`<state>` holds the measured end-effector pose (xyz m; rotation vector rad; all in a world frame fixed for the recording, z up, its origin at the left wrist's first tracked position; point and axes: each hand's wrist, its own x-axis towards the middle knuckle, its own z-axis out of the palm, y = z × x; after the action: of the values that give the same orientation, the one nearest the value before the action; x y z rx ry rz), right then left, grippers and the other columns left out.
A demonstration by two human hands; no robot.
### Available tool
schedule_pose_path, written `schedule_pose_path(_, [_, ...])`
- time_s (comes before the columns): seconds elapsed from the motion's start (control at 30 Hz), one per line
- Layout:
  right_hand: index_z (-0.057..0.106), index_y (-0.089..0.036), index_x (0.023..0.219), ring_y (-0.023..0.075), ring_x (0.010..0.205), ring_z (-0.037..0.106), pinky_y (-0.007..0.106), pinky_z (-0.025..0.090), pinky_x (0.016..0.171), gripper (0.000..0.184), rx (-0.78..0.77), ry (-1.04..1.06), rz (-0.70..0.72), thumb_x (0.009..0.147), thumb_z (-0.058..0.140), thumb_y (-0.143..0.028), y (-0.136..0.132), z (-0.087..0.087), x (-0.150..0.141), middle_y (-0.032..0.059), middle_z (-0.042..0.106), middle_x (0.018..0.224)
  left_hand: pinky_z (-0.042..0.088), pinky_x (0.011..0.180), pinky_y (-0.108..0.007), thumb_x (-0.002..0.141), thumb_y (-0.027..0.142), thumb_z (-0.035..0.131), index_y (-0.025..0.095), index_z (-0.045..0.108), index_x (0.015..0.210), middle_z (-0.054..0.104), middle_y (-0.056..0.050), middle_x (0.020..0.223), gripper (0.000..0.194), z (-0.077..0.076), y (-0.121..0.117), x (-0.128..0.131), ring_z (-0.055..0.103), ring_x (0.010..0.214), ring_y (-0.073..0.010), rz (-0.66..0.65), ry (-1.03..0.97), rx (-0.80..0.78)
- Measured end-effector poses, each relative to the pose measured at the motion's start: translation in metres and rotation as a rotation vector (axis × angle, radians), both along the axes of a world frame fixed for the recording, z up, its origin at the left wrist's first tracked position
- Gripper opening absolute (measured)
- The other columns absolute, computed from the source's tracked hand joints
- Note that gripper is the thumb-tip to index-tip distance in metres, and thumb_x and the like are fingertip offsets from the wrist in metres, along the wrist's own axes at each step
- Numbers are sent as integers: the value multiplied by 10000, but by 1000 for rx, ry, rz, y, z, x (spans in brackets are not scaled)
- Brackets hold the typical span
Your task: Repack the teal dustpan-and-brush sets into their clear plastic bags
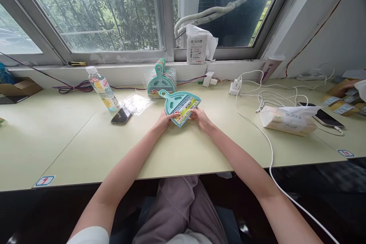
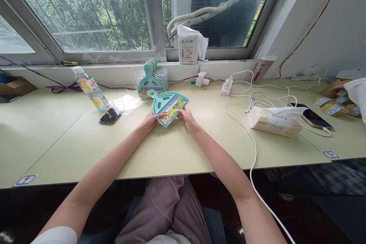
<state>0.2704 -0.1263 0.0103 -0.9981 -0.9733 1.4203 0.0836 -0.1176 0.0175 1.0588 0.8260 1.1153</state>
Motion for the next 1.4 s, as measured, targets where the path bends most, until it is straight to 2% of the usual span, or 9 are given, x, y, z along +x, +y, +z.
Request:
schedule_pose_path(0.23, [553, -219, 985, 176, 933, 687, 360, 529, 939, 284, 39, 8, 25, 740, 692, -182, -5, 4, -4, 27, 717, 1006, 567, 864, -443, 575, 199, 839, 191, 527, 1156, 694, -83, 1059, 659, -3, -1, 2, 685, 942, -258, 9, -7, 52])
schedule_pose_path(0.37, [545, -215, 980, 194, 908, 695, 400, 550, 906, 270, 6, -22, -13, 748, 677, -171, -4, 3, -3, 33, 716, 984, 575, 839, -444, 589, 220, 835, 195, 516, 1199, 682, -96, 1095, 689, -2, -3, 3, 683, 946, -267, -26, 5, 87])
schedule_pose_path(0.5, [550, -208, 982, 187, 866, 702, 390, 570, 871, 256, 12, -22, -38, 757, 664, -163, -2, 0, -3, 32, 715, 993, 573, 833, -455, 582, 219, 839, 193, 499, 1240, 676, -105, 1105, 741, -2, -4, 3, 680, 958, -275, -53, 6, 102])
schedule_pose_path(0.7, [569, -203, 957, 191, 881, 701, 377, 570, 869, 232, 8, -19, -48, 754, 674, -166, -2, -1, -3, 37, 720, 981, 557, 880, -452, 579, 205, 840, 174, 552, 1146, 678, -106, 1108, 637, -2, -4, 4, 672, 986, -269, -29, 3, 101])
schedule_pose_path(0.9, [578, -209, 938, 189, 892, 697, 381, 569, 879, 211, 12, -18, -50, 757, 669, -149, -5, 0, -3, 33, 714, 1026, 568, 852, -448, 564, 210, 848, 183, 568, 1104, 688, -89, 1072, 609, -4, -4, 5, 671, 983, -270, -23, 9, 92])
schedule_pose_path(1.03, [577, -208, 943, 184, 900, 701, 364, 570, 880, 216, -1, -10, -36, 758, 672, -150, -4, 0, -1, 28, 722, 1020, 561, 863, -467, 558, 188, 849, 184, 535, 1159, 699, -88, 1042, 678, -3, -4, 6, 681, 950, -270, 2, -6, 76])
schedule_pose_path(1.23, [579, -218, 1002, 173, 888, 711, 333, 564, 889, 264, 25, 21, 49, 778, 709, -267, -3, -1, 2, 27, 715, 1080, 573, 836, -456, 570, 220, 849, 192, 480, 1261, 705, -87, 1013, 784, -3, -2, 4, 686, 943, -274, 6, 6, 83])
schedule_pose_path(1.4, [583, -208, 953, 176, 861, 711, 344, 573, 872, 257, -10, 12, -22, 744, 730, -190, -4, 1, 0, 30, 725, 1026, 586, 806, -447, 566, 228, 854, 221, 472, 1263, 688, -75, 1062, 795, -6, -1, 5, 686, 925, -264, 7, 16, 84])
